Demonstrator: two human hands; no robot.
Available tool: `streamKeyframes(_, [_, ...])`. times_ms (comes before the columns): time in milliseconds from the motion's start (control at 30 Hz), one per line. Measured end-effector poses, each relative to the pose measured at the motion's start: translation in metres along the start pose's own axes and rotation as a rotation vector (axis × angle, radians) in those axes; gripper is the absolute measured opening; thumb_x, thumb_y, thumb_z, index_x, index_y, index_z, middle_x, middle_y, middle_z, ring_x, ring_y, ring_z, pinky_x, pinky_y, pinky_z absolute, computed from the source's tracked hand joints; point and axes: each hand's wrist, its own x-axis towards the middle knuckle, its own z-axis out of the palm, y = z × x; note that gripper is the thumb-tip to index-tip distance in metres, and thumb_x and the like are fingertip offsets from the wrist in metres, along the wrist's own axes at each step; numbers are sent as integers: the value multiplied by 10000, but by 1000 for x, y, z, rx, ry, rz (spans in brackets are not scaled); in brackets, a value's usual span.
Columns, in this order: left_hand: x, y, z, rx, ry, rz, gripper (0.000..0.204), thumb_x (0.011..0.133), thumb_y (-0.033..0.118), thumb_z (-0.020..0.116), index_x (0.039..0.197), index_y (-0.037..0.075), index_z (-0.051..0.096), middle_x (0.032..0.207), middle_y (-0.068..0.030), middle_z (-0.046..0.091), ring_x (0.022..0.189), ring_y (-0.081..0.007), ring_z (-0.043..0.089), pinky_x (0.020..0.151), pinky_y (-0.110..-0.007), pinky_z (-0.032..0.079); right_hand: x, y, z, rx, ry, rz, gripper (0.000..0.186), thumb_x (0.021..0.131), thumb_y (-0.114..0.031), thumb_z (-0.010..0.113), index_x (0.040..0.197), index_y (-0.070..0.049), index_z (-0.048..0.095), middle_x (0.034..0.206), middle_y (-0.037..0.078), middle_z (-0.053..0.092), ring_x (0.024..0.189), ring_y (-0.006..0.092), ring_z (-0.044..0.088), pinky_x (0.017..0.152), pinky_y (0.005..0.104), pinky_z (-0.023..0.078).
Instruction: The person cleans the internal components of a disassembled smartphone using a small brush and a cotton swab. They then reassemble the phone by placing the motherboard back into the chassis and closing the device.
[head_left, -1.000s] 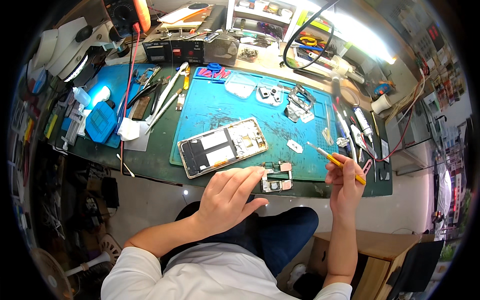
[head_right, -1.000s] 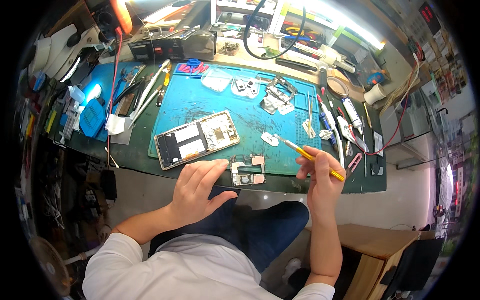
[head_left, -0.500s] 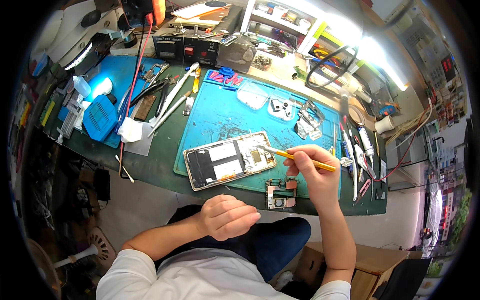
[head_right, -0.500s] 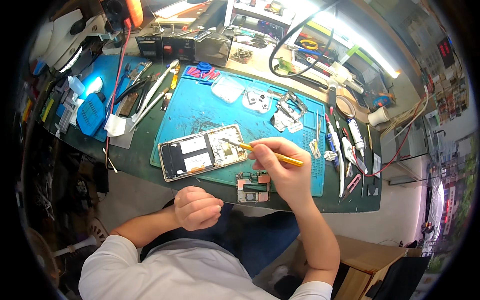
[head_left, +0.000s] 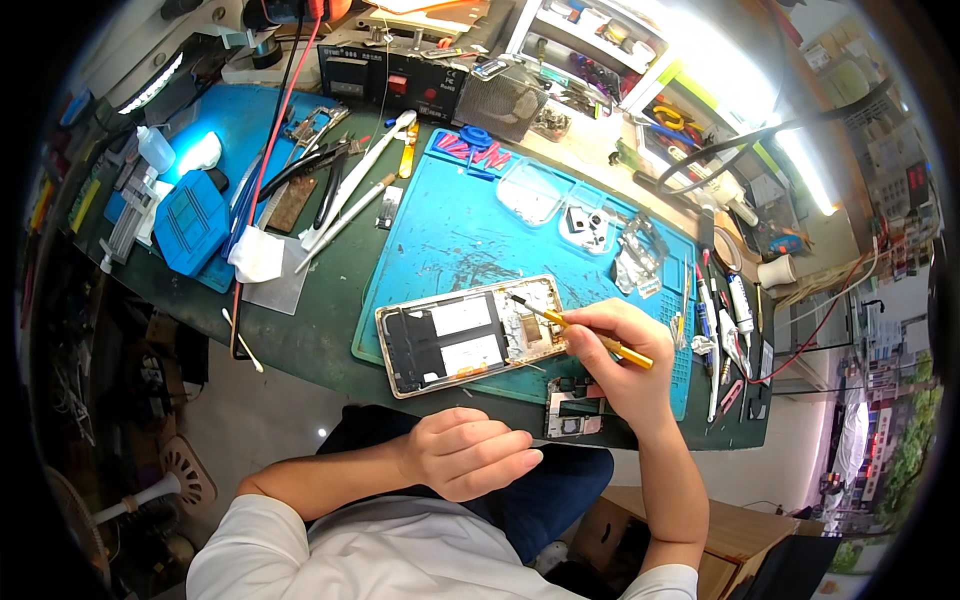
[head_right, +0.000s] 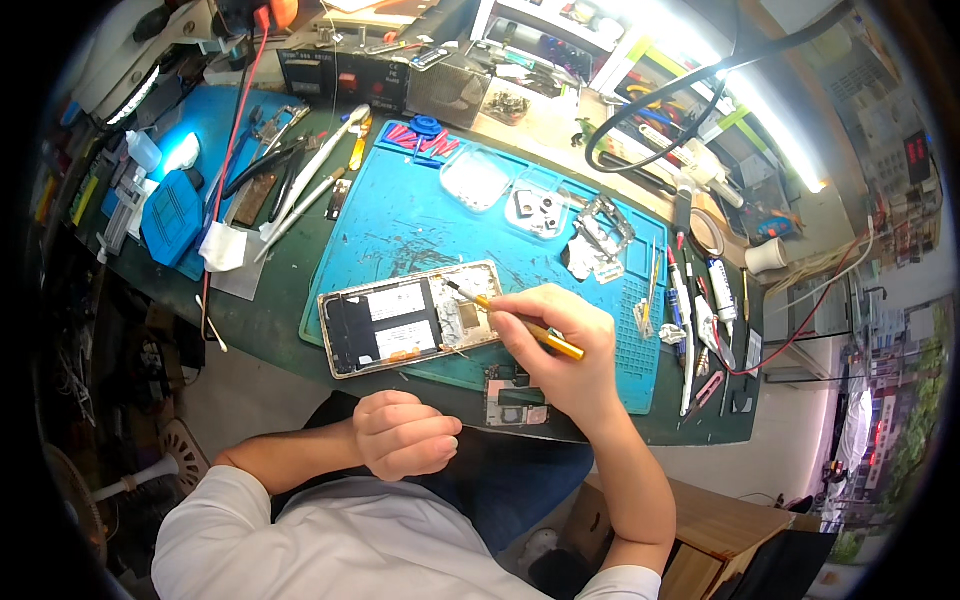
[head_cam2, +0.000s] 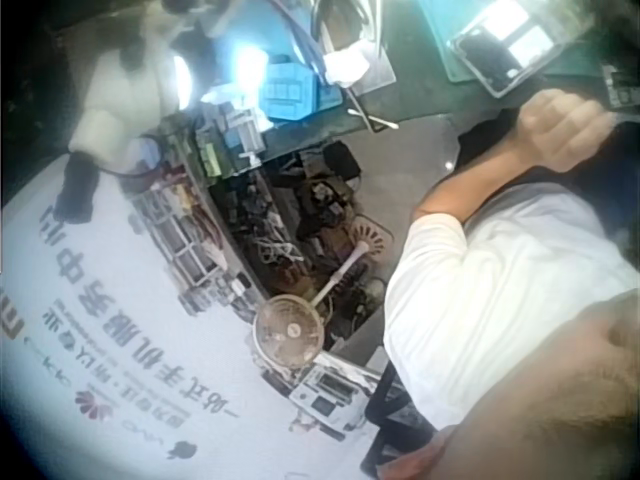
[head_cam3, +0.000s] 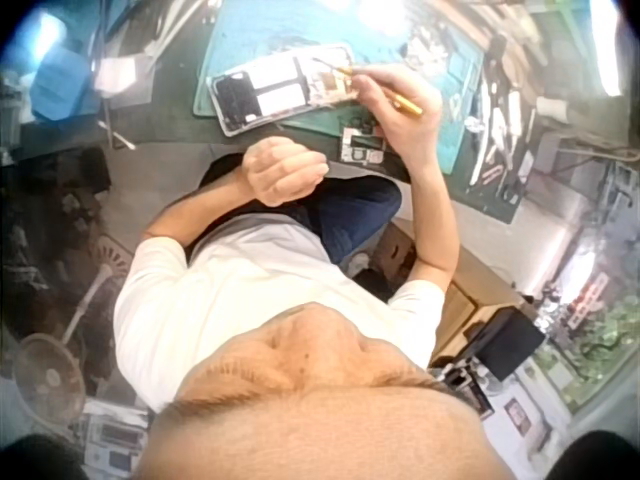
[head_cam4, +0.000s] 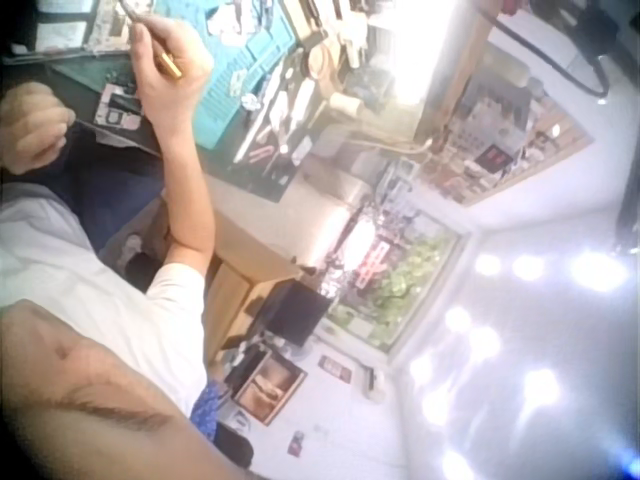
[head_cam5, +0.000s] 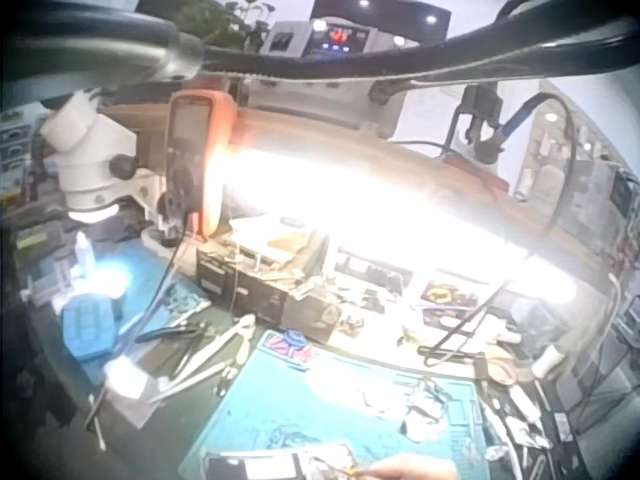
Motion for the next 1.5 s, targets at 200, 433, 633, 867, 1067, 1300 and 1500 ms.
streamKeyframes(200, [2,0,1,18,10,-13,260,873,111,724,1116,75,638,981,-19,765,775,-133,650,700,-268,518,0,-8,-6,-183,-97,-206,224,840,16,808,1059,-23,780,956,92,728,770,167,697,664,272,548])
streamKeyframes(433, [-1,4,3,11,24,-65,289,908,108,710,1194,72,692,1043,-21,732,848,-146,648,721,-271,543,-4,-8,-7,-384,-174,-388,350,772,-7,821,1113,-67,768,989,69,697,837,235,686,693,347,567])
streamKeyframes(633, [-1,5,3,20,22,-69,292,902,112,720,1190,70,690,1031,-23,733,834,-147,650,712,-275,545,-7,-11,-10,-430,-199,-419,371,770,-9,817,1133,-67,764,998,61,694,832,223,679,689,343,566])
streamKeyframes(867, [0,3,-2,31,-30,-47,331,858,118,755,1158,63,626,1025,-36,760,813,-145,679,733,-291,527,-7,-15,-19,-385,-183,-423,382,746,12,819,1119,-56,769,981,76,710,810,224,688,665,330,556])
streamKeyframes(1067, [1,3,0,36,-22,-44,332,858,118,756,1158,62,625,1017,-34,761,808,-143,680,730,-288,526,-11,-11,-17,-311,-102,-350,277,815,8,803,1089,-14,769,948,123,740,790,228,713,661,311,556])
streamKeyframes(1300, [1,3,-1,41,-29,-43,329,864,123,757,1159,62,625,1012,-33,761,802,-141,680,731,-287,525,-22,-9,-12,77,30,120,208,893,-31,775,1092,28,763,911,142,748,811,194,724,685,300,559])
streamKeyframes(1500, [0,3,-1,47,-37,-38,355,867,134,762,1182,61,617,1028,-35,757,811,-143,677,731,-289,522,-11,-8,-9,-188,-76,-231,253,853,-24,798,1104,-18,770,990,121,734,826,227,716,703,309,564])
